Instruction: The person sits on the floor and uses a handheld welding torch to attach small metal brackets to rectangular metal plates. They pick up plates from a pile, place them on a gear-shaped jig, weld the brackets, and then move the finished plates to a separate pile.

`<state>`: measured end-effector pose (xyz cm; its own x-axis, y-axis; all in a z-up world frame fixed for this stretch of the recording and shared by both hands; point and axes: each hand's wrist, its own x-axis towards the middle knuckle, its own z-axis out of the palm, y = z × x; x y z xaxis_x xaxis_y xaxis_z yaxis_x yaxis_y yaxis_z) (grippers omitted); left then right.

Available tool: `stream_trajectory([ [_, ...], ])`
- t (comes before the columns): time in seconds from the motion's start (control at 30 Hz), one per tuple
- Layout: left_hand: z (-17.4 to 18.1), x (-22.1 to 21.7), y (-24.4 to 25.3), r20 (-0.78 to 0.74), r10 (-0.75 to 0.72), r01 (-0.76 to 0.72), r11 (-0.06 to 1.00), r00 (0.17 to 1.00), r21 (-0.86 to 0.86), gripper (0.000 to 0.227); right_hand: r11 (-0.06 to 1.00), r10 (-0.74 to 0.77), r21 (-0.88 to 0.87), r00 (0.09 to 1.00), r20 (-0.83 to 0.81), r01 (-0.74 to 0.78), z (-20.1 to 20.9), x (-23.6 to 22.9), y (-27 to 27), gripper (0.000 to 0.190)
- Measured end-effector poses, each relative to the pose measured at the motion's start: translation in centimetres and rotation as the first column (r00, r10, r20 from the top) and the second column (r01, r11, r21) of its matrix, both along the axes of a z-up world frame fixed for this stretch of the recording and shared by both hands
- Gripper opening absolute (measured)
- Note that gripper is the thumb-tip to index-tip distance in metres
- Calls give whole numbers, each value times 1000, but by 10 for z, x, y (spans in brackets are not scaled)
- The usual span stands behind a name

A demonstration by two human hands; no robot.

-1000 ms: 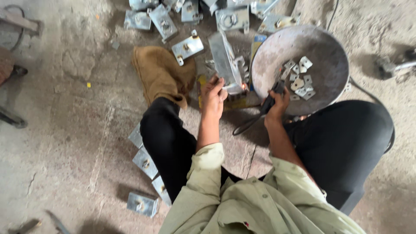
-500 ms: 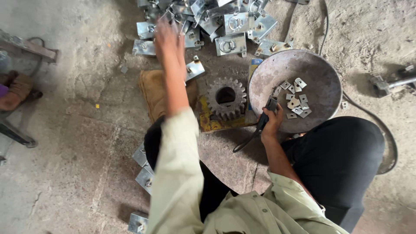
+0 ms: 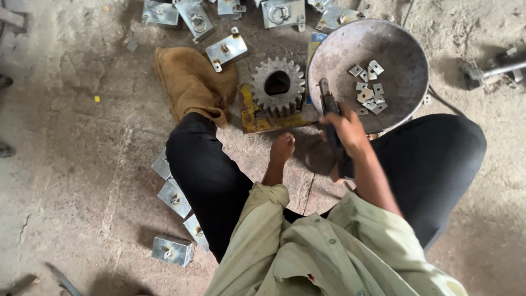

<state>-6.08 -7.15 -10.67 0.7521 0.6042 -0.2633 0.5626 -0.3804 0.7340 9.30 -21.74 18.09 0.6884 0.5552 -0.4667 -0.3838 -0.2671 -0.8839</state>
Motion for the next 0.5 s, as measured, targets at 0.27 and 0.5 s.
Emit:
stream_trajectory([
  [0.27,-11,67,-13,-39,197,-200,976,980,-87,42,995,62,69,985,158,-74,61,12,-65,57],
  [0.5,-30,116,-14,-80,553,-458,592,829,-663,40,972,-212,146,954,211,184,52,18,-59,68],
])
